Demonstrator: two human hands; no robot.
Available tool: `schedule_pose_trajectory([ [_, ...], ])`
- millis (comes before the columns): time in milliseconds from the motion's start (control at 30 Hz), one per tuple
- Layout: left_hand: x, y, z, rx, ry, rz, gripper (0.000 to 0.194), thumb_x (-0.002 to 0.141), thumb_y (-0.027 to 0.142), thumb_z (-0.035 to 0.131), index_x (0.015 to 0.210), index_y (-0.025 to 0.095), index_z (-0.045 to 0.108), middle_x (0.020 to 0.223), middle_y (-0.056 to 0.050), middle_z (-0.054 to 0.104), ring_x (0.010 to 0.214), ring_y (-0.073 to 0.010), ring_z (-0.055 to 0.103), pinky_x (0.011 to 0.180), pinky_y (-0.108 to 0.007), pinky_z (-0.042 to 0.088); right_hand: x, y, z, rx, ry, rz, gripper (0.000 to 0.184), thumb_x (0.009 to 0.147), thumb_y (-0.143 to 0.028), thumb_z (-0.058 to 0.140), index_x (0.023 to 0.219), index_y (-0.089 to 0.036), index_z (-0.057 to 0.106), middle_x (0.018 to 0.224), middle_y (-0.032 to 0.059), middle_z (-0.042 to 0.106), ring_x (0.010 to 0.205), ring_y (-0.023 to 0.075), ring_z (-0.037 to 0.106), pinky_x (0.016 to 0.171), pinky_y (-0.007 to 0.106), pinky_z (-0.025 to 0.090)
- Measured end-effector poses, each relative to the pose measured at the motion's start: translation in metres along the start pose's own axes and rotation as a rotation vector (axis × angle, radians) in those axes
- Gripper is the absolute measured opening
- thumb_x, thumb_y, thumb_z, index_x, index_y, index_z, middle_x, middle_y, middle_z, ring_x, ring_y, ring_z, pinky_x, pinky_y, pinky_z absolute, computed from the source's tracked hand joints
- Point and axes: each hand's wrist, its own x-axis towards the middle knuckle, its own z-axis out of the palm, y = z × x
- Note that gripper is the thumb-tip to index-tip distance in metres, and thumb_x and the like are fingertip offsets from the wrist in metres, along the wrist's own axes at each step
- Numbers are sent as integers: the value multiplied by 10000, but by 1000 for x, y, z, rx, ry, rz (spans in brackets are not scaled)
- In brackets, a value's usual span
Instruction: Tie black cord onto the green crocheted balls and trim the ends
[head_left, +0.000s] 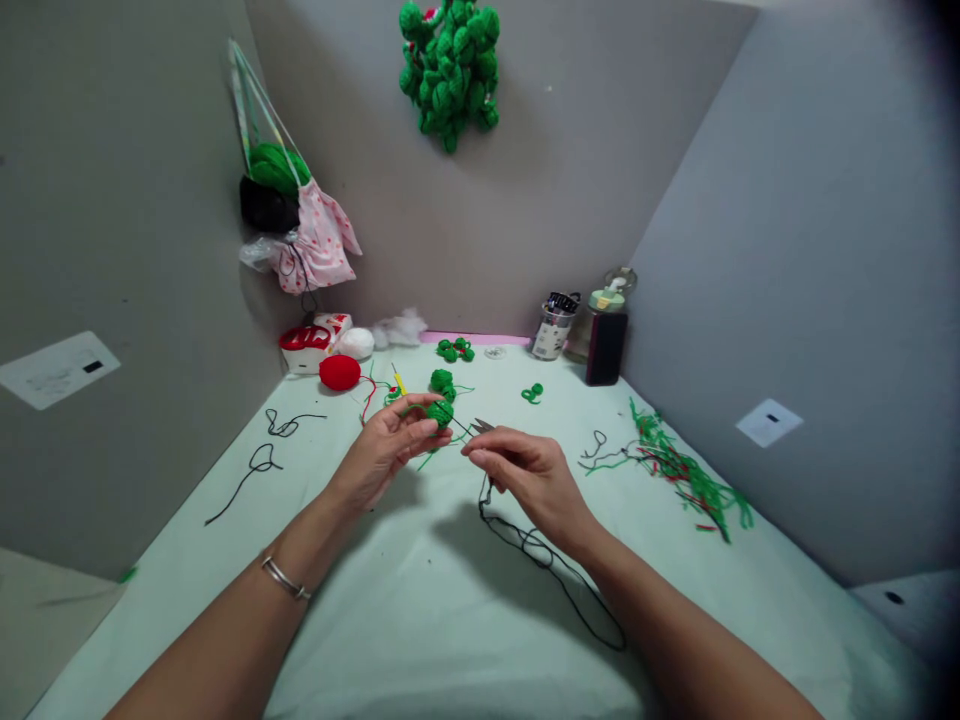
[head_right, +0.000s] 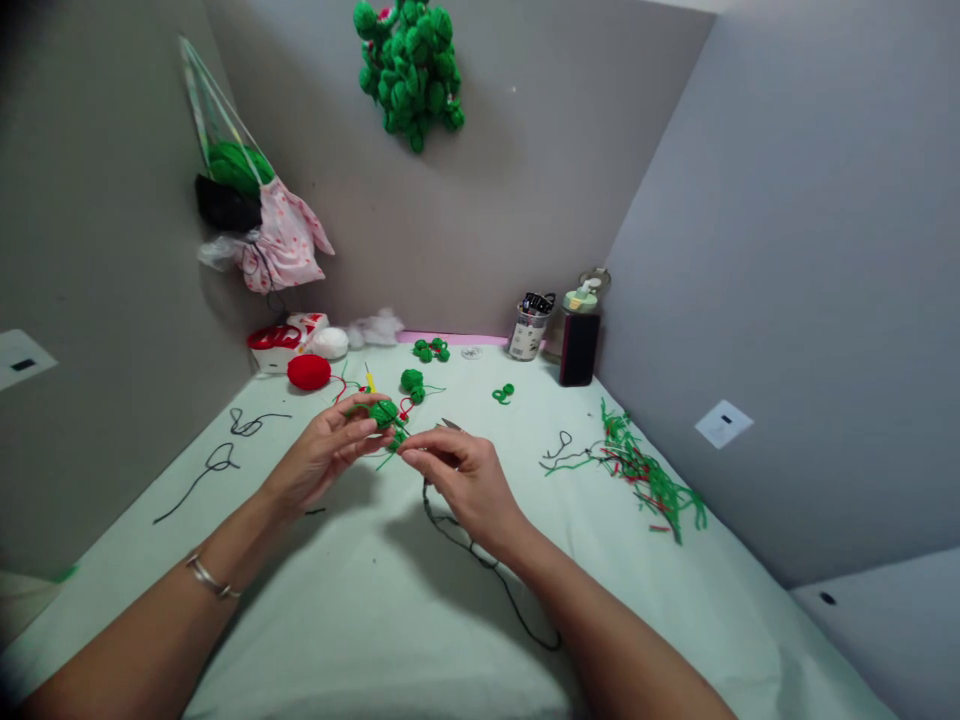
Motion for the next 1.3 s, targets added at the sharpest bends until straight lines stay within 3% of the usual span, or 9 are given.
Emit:
schedule_pose_trajectory([
  [167, 0, -3, 2, 39, -8, 10, 351, 782, 302, 786, 1098, 192, 681, 998, -38, 707, 893, -179, 711, 968, -361, 527, -1, 1, 6, 71, -32, 101, 257, 878, -391, 649, 950, -156, 723, 622, -19, 532, 532, 90, 472, 513, 226, 382],
  [333, 1, -11, 2, 175, 69, 126, 370, 776, 307, 789, 1109, 214, 659, 1039, -36, 696, 946, -191, 682, 929, -359, 533, -7, -8, 8, 94, -275, 122, 247, 884, -382, 650, 864, -138, 681, 616, -23, 518, 543, 75, 444, 500, 202, 358],
  [400, 0, -11, 3, 238, 98, 182, 373, 758, 299, 804, 1093, 222, 658, 1066, -34, 689, 940, -185, 672, 894, -339, 541, -9, -11, 9, 99, -299, 95, 222, 897, -363, 642, 875, -145, 680, 633, -20, 529, 559, 75, 449, 511, 201, 367],
  [567, -2, -8, 6, 293, 87, 169, 364, 743, 311, 815, 1060, 199, 676, 965, -40, 715, 854, -181, 686, 815, -305, 534, -8, -10, 11, 181, -235, 135, 265, 881, -415, 653, 866, -150, 661, 624, -25, 523, 540, 79, 465, 510, 211, 367],
  [767, -1, -6, 9, 240, 90, 145, 361, 701, 277, 842, 1009, 173, 684, 988, -61, 727, 827, -169, 683, 806, -308, 536, 0, -2, 11, 186, -94, 189, 333, 843, -482, 667, 857, -150, 639, 574, -39, 500, 504, 79, 433, 496, 213, 350],
  [1100, -2, -4, 12, 205, 124, 148, 368, 659, 261, 869, 937, 167, 648, 900, -24, 716, 737, -153, 693, 751, -303, 556, 0, 0, 12, 131, -96, 187, 303, 857, -453, 646, 819, -153, 624, 575, -33, 510, 507, 86, 444, 505, 220, 349],
  [1300, -1, -6, 11, 194, 116, 139, 364, 654, 264, 874, 914, 179, 634, 824, 5, 707, 726, -155, 704, 761, -312, 563, -1, 1, 14, 54, -50, 111, 250, 884, -399, 620, 820, -158, 636, 591, -29, 504, 529, 91, 436, 512, 223, 345],
])
